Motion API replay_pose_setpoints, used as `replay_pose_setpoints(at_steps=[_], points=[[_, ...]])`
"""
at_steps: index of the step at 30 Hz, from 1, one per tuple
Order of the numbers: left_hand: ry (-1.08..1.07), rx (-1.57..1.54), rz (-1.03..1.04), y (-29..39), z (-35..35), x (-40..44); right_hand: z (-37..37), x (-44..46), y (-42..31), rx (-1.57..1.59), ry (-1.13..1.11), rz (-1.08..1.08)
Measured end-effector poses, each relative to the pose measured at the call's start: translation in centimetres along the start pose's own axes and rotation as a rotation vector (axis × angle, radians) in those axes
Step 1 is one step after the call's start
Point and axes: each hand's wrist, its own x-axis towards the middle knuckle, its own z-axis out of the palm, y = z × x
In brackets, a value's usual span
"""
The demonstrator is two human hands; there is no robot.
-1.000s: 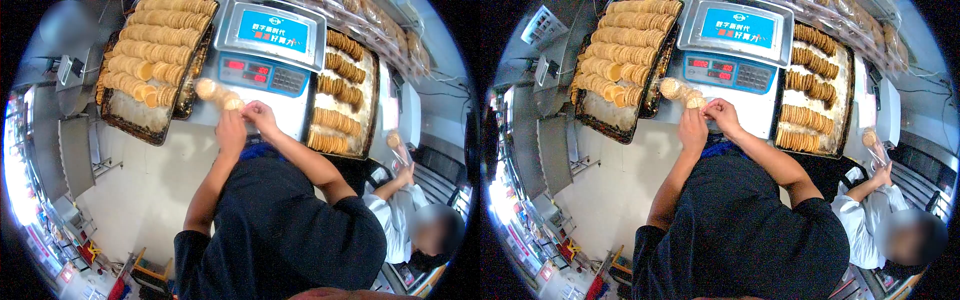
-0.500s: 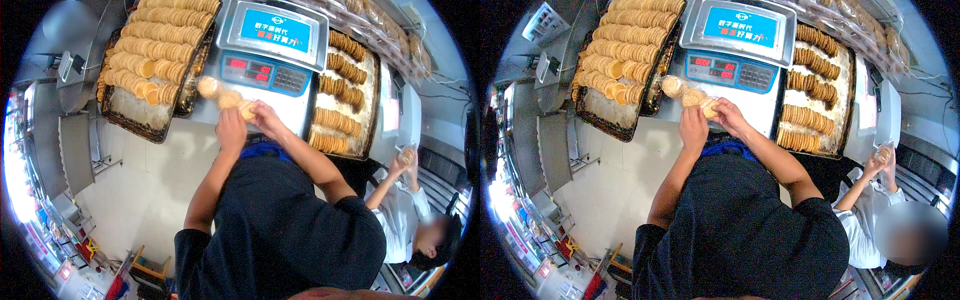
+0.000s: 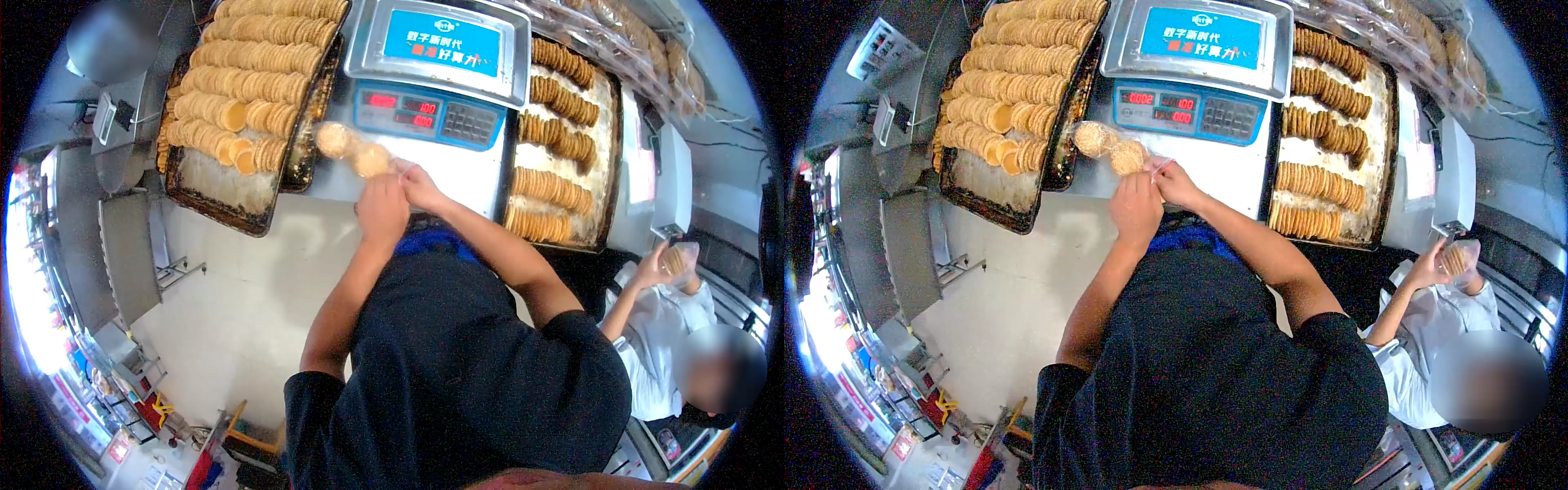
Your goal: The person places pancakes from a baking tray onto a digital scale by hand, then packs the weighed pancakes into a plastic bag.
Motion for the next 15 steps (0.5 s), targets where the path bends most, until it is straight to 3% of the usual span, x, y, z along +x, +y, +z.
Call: replay_pose_setpoints(at_steps=[6,8,11,15], points=[[0.015,-0.029,0.089,-0.3,1.1,-0.9,-0.1,0.7,-0.8,0.049,-0.014,0.048],[0.064,-0.017,0.092,-0.3,1.3,-0.7,0.0,0.2,-2.3,-0.123,0.073,0.082],[0.045,-0.073,0.013,0.8,0.0,0.8,-0.1,-0.7,2.0,-0.208,0.235,0.015],[0.006,-0.070,0.006,1.0,0.1,0.8,-0.3,-1.5,0.4,-0.177,0.140,0.100]])
